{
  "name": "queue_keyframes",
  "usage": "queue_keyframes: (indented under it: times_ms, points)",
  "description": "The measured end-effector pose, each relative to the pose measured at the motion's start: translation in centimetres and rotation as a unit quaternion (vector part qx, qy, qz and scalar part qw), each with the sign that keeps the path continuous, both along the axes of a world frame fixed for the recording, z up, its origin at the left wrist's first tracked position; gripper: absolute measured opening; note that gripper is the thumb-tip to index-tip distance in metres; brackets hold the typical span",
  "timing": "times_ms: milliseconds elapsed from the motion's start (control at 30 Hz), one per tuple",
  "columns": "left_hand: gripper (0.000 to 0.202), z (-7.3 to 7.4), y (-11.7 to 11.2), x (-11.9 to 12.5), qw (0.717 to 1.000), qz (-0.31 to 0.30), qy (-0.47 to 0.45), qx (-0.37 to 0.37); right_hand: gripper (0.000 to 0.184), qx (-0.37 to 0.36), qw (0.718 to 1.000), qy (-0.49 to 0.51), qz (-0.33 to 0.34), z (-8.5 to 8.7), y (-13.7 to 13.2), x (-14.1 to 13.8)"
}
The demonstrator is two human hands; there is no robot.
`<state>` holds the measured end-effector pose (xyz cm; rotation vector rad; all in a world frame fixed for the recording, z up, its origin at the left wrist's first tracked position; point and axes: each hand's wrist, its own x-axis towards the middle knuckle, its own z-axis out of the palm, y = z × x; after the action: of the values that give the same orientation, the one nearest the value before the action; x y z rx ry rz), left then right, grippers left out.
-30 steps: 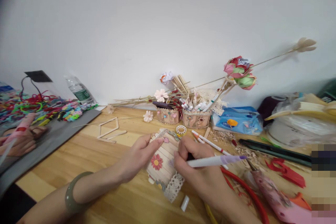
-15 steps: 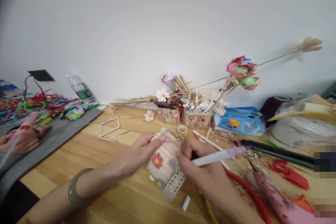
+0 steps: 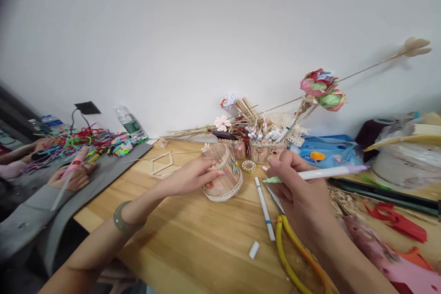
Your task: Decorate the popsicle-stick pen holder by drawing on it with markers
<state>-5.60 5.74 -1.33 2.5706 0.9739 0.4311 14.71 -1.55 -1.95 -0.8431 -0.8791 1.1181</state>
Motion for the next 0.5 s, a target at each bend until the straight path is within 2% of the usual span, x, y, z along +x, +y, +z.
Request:
queue_keyframes:
  times_ms: [100, 200, 267, 333, 367, 433, 500]
  points:
    - [0.036, -0.6, -0.2, 0.2, 0.991, -0.031, 0.103, 0.082, 0.039, -0.011, 1.000, -0.011, -0.006, -0.2, -0.6, -0.3]
    - [0.039, -0.7, -0.5, 0.3, 0.979, -0.076, 0.169, 0.088, 0.037, -0.022, 0.999, -0.032, -0.002, -0.4, -1.5, -0.5]
    - [0.044, -0.4, -0.5, 0.3, 0.976, -0.106, 0.171, 0.080, 0.035, -0.029, 0.998, -0.049, 0.002, -0.4, -2.3, -0.3]
    - [0.053, 0.2, -0.5, 0.0, 0.984, -0.111, 0.119, 0.069, 0.033, -0.030, 0.997, -0.073, -0.012, -0.6, -3.2, 0.2]
    - [0.053, 0.5, -0.6, -0.3, 0.991, -0.091, 0.070, 0.064, 0.032, -0.025, 0.996, -0.086, -0.019, -0.7, -3.6, 0.5]
    - [0.041, 1.1, -1.5, -0.7, 0.997, -0.011, -0.056, 0.052, 0.028, -0.010, 0.993, -0.117, -0.022, -1.1, -4.6, 1.3]
    - [0.036, 1.2, -3.4, -1.0, 0.982, 0.062, -0.181, 0.014, 0.029, 0.007, 0.988, -0.153, -0.023, -1.8, -5.7, 2.0]
